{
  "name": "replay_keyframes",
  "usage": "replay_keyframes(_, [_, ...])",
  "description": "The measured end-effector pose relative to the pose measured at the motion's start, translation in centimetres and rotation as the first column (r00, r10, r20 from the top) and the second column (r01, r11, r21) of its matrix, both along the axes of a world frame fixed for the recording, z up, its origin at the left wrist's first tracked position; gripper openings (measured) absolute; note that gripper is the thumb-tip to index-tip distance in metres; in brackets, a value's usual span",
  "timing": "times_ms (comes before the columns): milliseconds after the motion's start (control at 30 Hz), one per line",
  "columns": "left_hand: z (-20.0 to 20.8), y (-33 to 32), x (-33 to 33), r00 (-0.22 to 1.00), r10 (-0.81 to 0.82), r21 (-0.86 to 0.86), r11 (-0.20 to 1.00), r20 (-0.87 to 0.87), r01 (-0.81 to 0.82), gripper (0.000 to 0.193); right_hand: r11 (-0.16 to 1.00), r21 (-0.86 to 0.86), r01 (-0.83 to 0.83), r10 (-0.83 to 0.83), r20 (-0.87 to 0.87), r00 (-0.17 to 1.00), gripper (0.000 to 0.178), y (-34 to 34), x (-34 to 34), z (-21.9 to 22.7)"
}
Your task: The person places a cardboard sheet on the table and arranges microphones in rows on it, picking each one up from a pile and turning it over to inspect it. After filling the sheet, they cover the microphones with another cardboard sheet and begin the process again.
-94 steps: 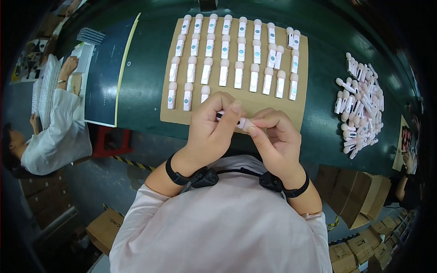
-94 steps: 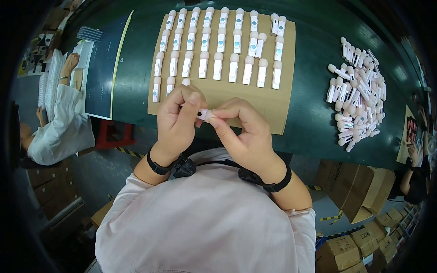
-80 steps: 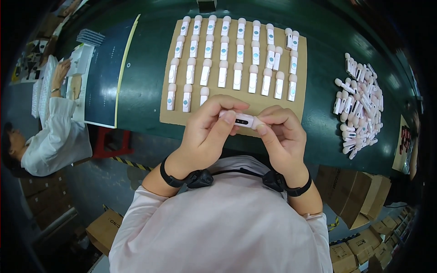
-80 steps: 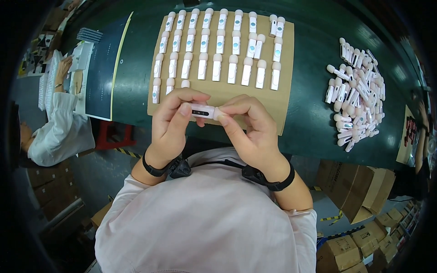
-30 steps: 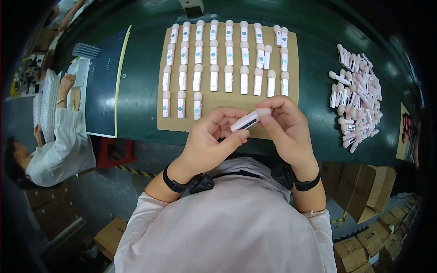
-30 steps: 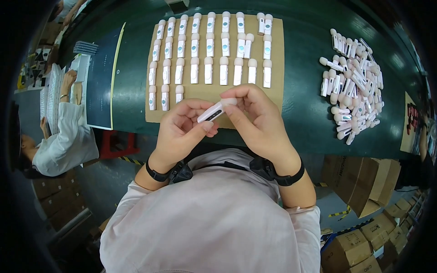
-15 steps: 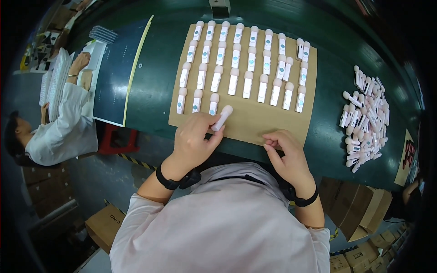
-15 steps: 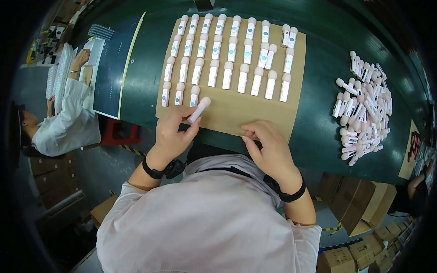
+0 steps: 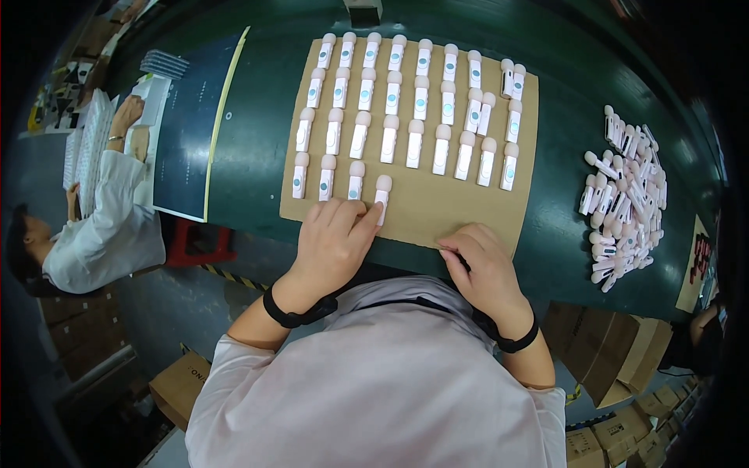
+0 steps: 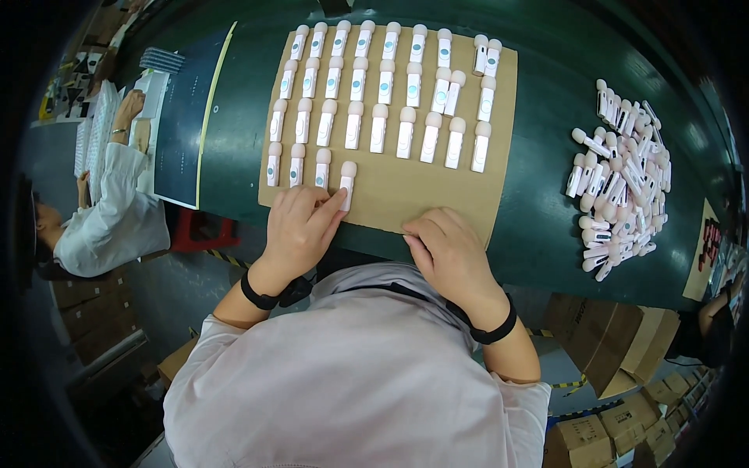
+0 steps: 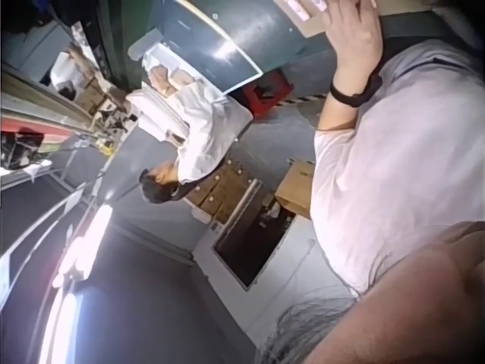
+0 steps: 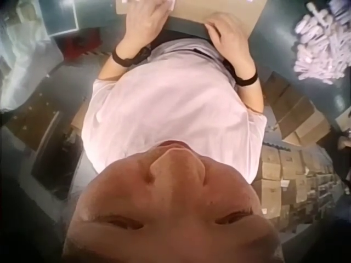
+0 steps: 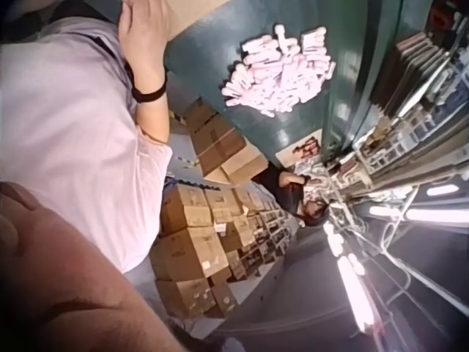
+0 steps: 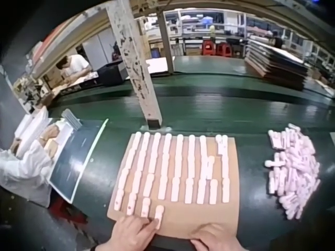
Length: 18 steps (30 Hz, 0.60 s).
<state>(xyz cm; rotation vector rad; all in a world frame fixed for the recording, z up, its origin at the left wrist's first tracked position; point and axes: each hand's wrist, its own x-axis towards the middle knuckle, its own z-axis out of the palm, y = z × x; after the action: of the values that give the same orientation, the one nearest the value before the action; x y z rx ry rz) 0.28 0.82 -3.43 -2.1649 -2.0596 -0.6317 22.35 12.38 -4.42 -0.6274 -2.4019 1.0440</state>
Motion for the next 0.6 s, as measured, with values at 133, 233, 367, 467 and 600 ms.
replay_keyframes(133, [-0.1, 1.0, 0.1, 0.999, 0.030, -0.010, 1.000, 0.011, -0.030, 0.032, 1.000, -0.011, 0.004, -0.003, 0.006, 1.000, 0.011, 0.2, 0.2, 0.1])
replay_keyframes(233, [-0.1, 1.6, -0.1, 1.000, 0.008, 0.014, 1.000, 0.030, -0.009, 0.032, 0.999, 0.005, 0.034, -0.034, 0.021, 0.999, 0.011, 0.2, 0.4, 0.3])
replay_keyframes(367, [0.2, 1.5, -0.1, 0.996, -0.028, -0.018, 0.999, 0.080, 0.029, 0.031, 0.999, -0.033, 0.036, -0.038, -0.047, 0.998, 0.013, 0.7, 1.0, 0.1])
replay_keyframes(467, [0.7, 1.6, 0.3, 0.989, -0.028, 0.029, 0.999, 0.148, 0.024, 0.028, 0.996, -0.011, 0.083, -0.084, -0.141, 0.986, 0.015, 1.0, 2.1, 0.3])
replay_keyframes(600, [0.8, 2.2, 1.0, 0.944, -0.081, 0.081, 0.995, 0.320, 0.058, 0.018, 0.969, 0.089, 0.231, -0.218, -0.139, 0.966, 0.016, 2.0, 5.0, 0.7])
